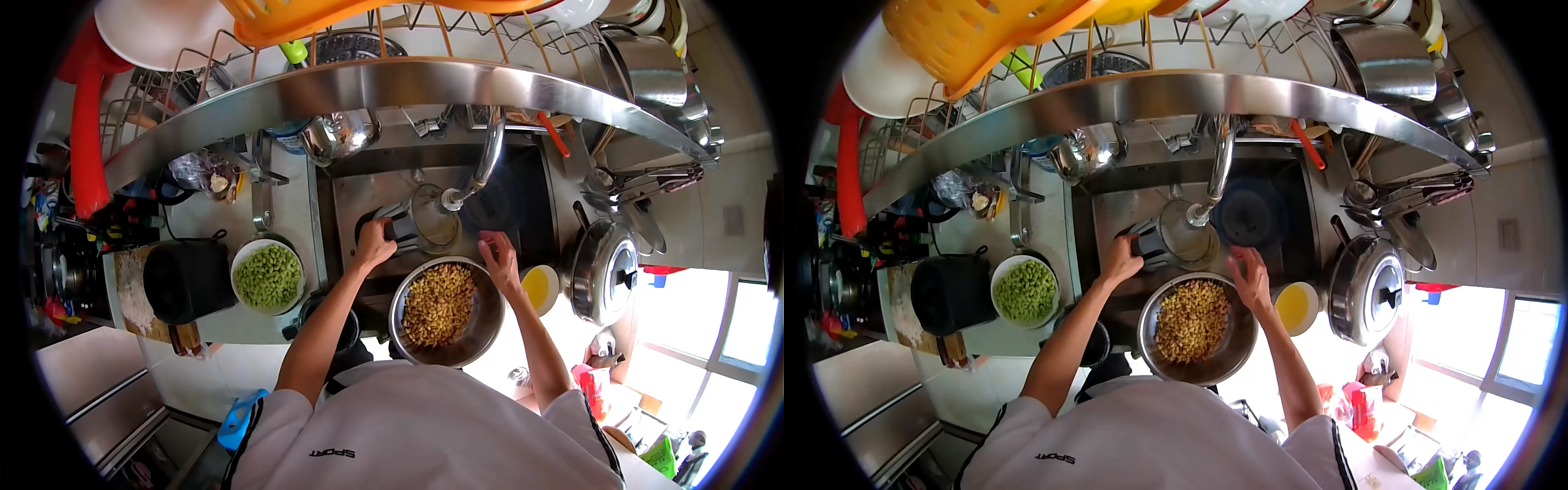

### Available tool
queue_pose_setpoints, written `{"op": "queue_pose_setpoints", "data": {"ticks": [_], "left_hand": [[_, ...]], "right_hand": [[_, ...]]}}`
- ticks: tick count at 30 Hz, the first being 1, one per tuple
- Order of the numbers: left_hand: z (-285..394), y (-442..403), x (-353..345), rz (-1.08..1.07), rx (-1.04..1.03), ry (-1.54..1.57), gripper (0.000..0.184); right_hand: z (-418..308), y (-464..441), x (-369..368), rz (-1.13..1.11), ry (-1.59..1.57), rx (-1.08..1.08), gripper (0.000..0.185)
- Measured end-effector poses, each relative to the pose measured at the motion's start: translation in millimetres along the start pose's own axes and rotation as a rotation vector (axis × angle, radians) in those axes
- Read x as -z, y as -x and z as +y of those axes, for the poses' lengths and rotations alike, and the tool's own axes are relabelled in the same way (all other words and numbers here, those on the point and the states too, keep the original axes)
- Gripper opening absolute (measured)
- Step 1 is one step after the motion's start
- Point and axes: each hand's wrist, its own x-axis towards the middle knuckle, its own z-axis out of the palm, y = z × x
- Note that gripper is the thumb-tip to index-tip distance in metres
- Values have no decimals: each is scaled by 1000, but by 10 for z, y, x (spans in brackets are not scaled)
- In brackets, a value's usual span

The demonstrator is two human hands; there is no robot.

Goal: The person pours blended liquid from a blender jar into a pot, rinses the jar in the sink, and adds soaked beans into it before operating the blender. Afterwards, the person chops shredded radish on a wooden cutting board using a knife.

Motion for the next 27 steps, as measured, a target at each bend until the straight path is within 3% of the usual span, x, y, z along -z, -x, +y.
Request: {"op": "queue_pose_setpoints", "data": {"ticks": [3, 9, 15, 21, 24, 27], "left_hand": [[-82, -34, 3, -26, 32, -14, 25], [-133, -19, -8, -13, 28, 34, 24], [83, 31, 127, -4, -54, -107, 18], [66, 68, 153, -69, -25, -5, 21], [-28, 35, 71, -58, -31, 29, 22], [-11, 26, 90, -62, -31, 46, 23]], "right_hand": [[-9, 283, 78, -24, 257, 127, 32], [148, 717, 139, -208, 606, -39, 39], [235, 628, 210, -180, 659, -109, 37], [177, 503, 234, -209, 577, -232, 39], [-159, 480, 235, 82, 625, 195, 34], [-462, 581, 138, 78, 556, 320, 31]]}}
